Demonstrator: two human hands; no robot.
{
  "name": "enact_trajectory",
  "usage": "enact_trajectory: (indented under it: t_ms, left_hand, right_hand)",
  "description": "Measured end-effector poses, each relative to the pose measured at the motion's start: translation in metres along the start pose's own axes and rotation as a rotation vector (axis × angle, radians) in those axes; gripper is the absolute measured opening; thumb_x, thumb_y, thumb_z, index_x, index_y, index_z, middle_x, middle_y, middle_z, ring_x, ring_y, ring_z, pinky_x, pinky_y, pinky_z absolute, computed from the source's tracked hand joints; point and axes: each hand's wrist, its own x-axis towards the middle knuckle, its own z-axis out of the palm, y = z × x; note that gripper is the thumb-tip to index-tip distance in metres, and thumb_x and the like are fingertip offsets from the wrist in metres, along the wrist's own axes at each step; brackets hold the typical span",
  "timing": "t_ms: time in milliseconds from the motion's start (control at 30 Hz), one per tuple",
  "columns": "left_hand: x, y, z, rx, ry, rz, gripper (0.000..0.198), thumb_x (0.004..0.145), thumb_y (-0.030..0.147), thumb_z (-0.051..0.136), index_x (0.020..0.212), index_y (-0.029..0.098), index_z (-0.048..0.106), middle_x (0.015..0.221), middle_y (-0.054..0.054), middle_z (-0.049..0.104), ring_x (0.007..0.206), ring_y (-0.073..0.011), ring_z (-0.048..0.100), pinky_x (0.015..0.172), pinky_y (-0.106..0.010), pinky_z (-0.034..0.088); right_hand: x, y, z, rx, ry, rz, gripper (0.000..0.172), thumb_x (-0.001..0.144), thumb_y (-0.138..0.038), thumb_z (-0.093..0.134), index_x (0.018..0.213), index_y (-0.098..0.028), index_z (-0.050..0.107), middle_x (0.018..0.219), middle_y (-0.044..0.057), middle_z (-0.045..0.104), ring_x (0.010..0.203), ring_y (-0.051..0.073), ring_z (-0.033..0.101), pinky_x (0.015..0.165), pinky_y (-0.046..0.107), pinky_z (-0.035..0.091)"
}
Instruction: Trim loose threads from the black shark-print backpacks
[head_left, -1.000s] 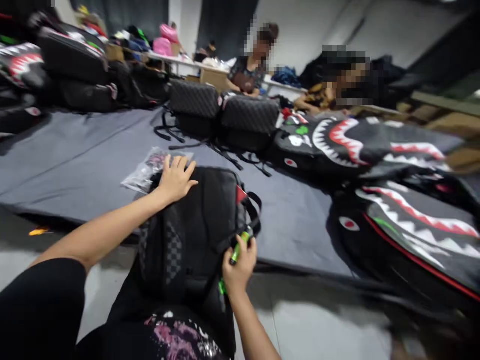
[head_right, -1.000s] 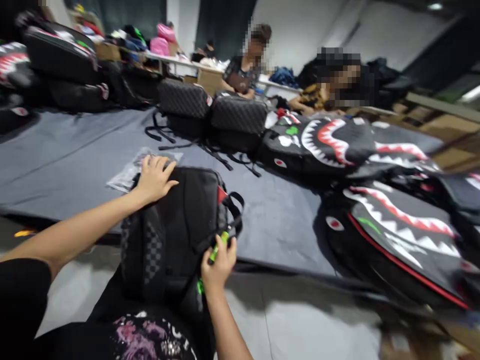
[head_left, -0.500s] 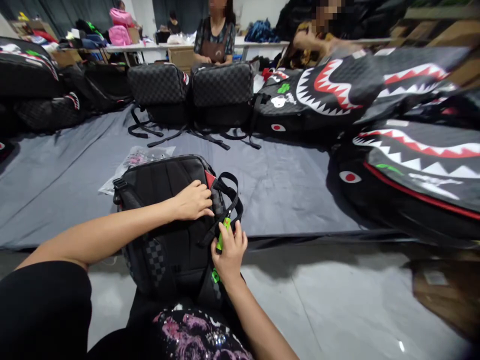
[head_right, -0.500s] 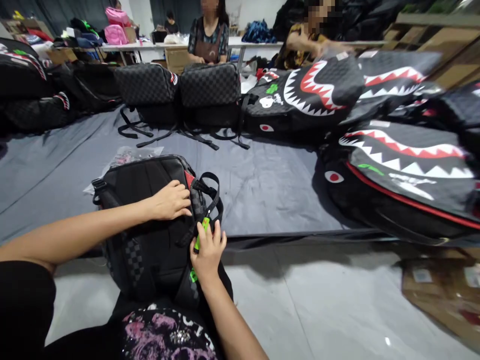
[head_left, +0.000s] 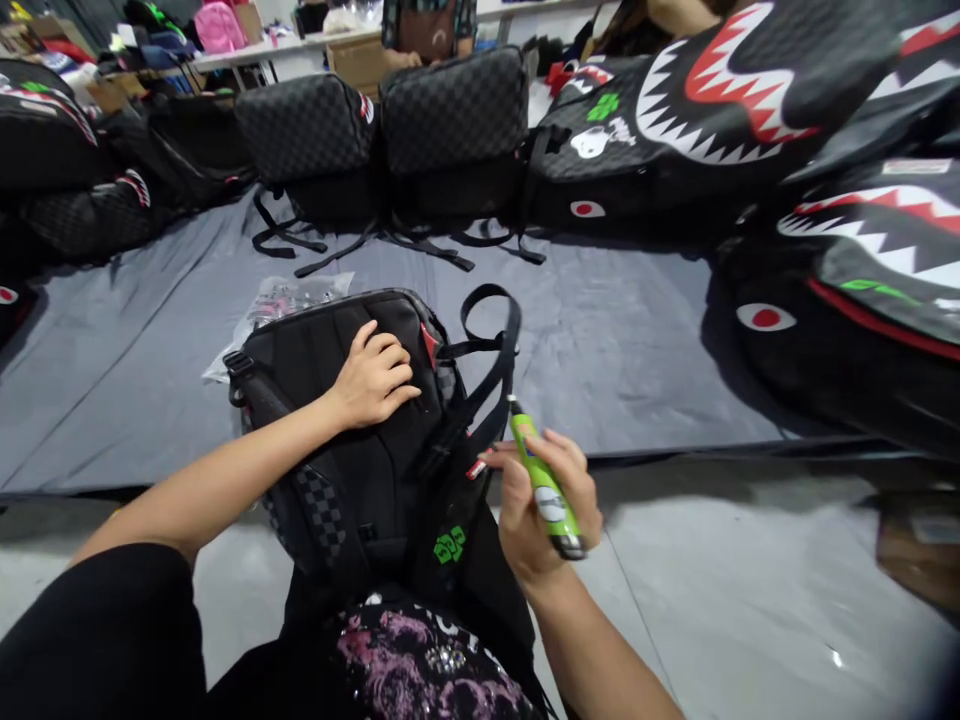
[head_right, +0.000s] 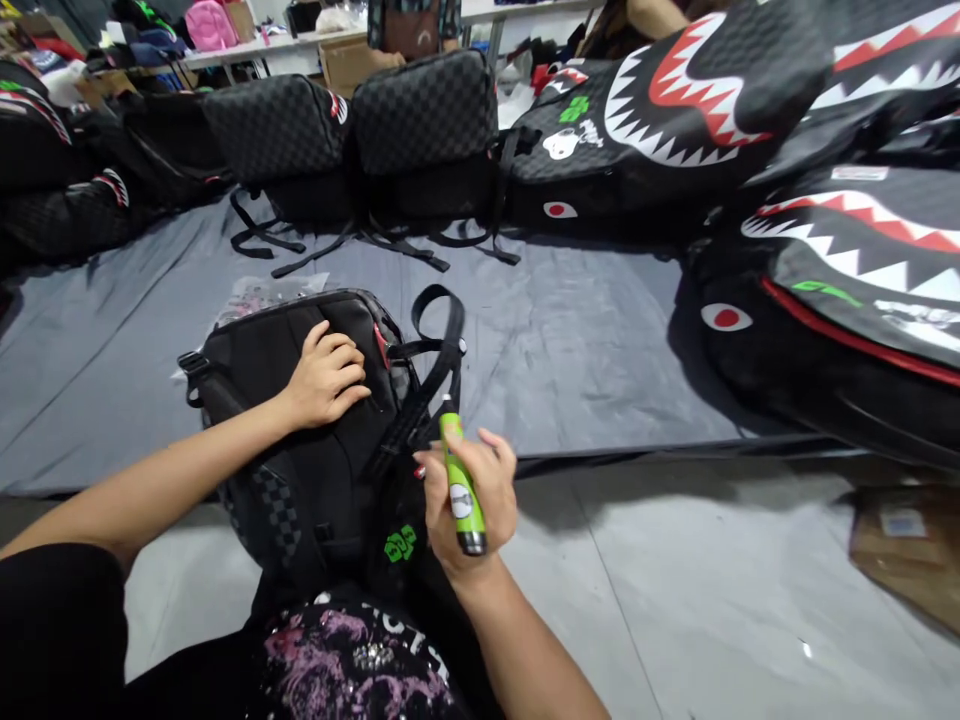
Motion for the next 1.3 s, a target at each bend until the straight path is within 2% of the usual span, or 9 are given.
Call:
enact_trajectory:
  t_ms: [67,133,200,300,400,533,867,1200,1300]
  left_hand:
    - [-0.003,0.0,0.009,-0.029,0.055,-0.035,0.032,0.098,0.041,0.049,0.081,0.02,0.067,0.095,-0.004,0.071,0.106,-0.0254,0.056,0.114,-0.058,0.03]
    - [-0.005,-0.001,0.013,-0.039,0.103,-0.042,0.029,0.097,0.035,0.049,0.08,0.02,0.067,0.093,-0.004,0.071,0.106,-0.0242,0.057,0.114,-0.056,0.03]
    - [-0.008,-0.002,0.014,-0.042,0.158,-0.032,0.028,0.097,0.033,0.049,0.078,0.02,0.065,0.091,-0.003,0.071,0.104,-0.0228,0.058,0.114,-0.054,0.031]
    - [-0.011,-0.002,0.015,-0.059,0.25,0.004,0.027,0.096,0.032,0.051,0.074,0.02,0.061,0.087,0.0,0.071,0.1,-0.0208,0.059,0.114,-0.051,0.031]
    - [-0.013,-0.001,0.017,-0.079,0.315,0.044,0.029,0.096,0.033,0.051,0.071,0.021,0.058,0.084,0.001,0.071,0.097,-0.0199,0.06,0.114,-0.05,0.03]
    - [-0.014,-0.001,0.02,-0.096,0.341,0.053,0.033,0.097,0.037,0.05,0.07,0.021,0.057,0.083,0.001,0.071,0.095,-0.0195,0.061,0.115,-0.049,0.03]
    - [-0.015,0.0,0.022,-0.093,0.381,0.066,0.036,0.099,0.039,0.047,0.07,0.02,0.057,0.081,0.001,0.07,0.092,-0.0182,0.062,0.114,-0.046,0.03]
    - [-0.018,0.0,0.024,-0.072,0.346,0.049,0.038,0.099,0.04,0.045,0.069,0.021,0.058,0.081,0.001,0.071,0.094,-0.0182,0.062,0.115,-0.047,0.03]
    - [-0.02,-0.001,0.026,-0.073,0.311,0.036,0.039,0.099,0.041,0.044,0.07,0.022,0.06,0.081,0.001,0.071,0.096,-0.0187,0.063,0.116,-0.048,0.028]
  right_hand:
    - [0.013,-0.012,0.013,0.279,-0.093,0.14,0.03,0.098,-0.028,0.058,0.128,-0.026,0.061,0.085,0.0,0.076,0.077,0.02,0.074,0.089,0.046,0.056]
    - [0.016,-0.015,0.029,0.46,-0.229,0.332,0.03,0.098,-0.036,0.058,0.125,-0.025,0.063,0.096,0.004,0.076,0.076,0.02,0.074,0.074,0.039,0.061]
    - [0.012,-0.009,0.042,0.453,-0.271,0.526,0.025,0.094,-0.039,0.064,0.111,-0.021,0.067,0.087,0.003,0.075,0.065,0.018,0.071,0.06,0.033,0.059]
    - [0.003,0.009,0.053,0.243,-0.133,0.689,0.025,0.086,-0.042,0.071,0.084,-0.019,0.064,0.058,-0.004,0.061,0.046,0.012,0.056,0.045,0.024,0.046]
    - [-0.002,0.019,0.058,0.151,-0.059,0.681,0.027,0.086,-0.043,0.069,0.078,-0.018,0.06,0.055,-0.005,0.056,0.045,0.01,0.049,0.045,0.024,0.04]
    - [-0.005,0.018,0.064,0.152,-0.1,0.641,0.025,0.088,-0.042,0.066,0.081,-0.018,0.061,0.06,-0.003,0.059,0.048,0.011,0.051,0.049,0.025,0.042]
    - [-0.01,0.021,0.068,0.106,-0.094,0.586,0.024,0.089,-0.041,0.065,0.082,-0.019,0.061,0.07,0.001,0.065,0.057,0.015,0.06,0.056,0.028,0.048]
    - [-0.008,0.019,0.068,0.094,-0.109,0.618,0.026,0.09,-0.044,0.065,0.083,-0.019,0.06,0.07,0.001,0.065,0.06,0.015,0.061,0.059,0.029,0.049]
    - [-0.006,0.019,0.067,0.11,-0.126,0.631,0.027,0.09,-0.044,0.065,0.081,-0.019,0.06,0.067,0.0,0.064,0.056,0.014,0.058,0.056,0.028,0.047]
